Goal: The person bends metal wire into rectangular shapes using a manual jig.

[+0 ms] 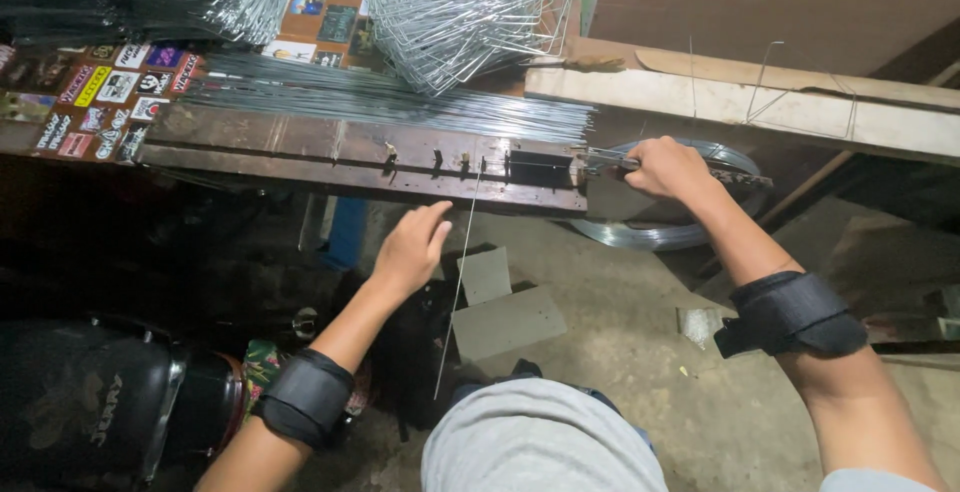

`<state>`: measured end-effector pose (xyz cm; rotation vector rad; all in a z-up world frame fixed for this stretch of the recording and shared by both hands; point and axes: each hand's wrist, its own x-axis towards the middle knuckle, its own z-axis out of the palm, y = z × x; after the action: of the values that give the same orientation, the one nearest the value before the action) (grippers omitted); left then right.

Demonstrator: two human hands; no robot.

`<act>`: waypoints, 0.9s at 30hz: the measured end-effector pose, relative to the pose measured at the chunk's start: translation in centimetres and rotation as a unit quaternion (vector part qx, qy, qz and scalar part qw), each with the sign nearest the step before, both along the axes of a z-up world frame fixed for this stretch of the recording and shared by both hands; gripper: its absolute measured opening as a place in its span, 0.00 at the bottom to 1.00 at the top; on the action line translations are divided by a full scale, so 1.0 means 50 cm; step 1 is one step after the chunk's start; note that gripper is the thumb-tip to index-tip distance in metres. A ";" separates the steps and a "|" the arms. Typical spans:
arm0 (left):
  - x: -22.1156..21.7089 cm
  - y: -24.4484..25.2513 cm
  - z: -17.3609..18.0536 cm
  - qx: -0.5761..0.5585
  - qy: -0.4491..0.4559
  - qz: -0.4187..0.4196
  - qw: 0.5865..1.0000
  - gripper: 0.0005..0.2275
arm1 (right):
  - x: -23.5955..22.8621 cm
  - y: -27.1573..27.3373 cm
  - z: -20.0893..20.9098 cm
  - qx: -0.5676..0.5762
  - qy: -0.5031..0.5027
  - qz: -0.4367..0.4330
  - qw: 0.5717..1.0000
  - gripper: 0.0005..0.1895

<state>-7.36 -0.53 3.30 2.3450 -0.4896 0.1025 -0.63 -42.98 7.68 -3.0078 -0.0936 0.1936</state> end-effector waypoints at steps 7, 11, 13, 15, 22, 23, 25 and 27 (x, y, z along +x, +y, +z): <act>0.048 0.003 0.085 0.129 -0.190 -0.019 0.973 0.16 | 0.035 -0.025 -0.032 0.001 0.018 0.026 0.999 0.15; 0.083 -0.019 0.051 0.152 -0.214 -0.034 0.964 0.19 | 0.042 -0.024 -0.045 -0.027 0.032 0.035 0.999 0.15; 0.104 -0.043 0.032 0.209 -0.188 -0.029 0.959 0.16 | 0.047 -0.024 -0.039 -0.019 0.045 0.016 0.999 0.14; 0.108 -0.054 0.025 0.199 -0.192 -0.027 0.961 0.17 | 0.053 -0.023 -0.037 -0.020 0.053 0.015 0.998 0.15; 0.135 -0.062 -0.006 0.199 -0.182 -0.047 0.962 0.24 | 0.051 -0.006 -0.013 -0.030 0.073 0.012 0.997 0.16; 0.138 -0.064 -0.006 0.198 -0.185 -0.047 0.961 0.24 | 0.056 -0.009 -0.017 -0.030 0.071 0.011 0.997 0.16; 0.142 -0.065 -0.007 0.197 -0.153 -0.056 0.967 0.22 | 0.063 -0.014 -0.030 -0.012 0.082 0.020 0.996 0.16; 0.147 -0.061 -0.022 0.176 -0.138 -0.060 0.973 0.22 | 0.069 -0.019 -0.036 -0.012 0.089 0.016 0.996 0.16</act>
<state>-0.01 -3.58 2.22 2.6540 -0.8426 0.3106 2.82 -43.92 5.90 -2.9974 -0.1228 0.4666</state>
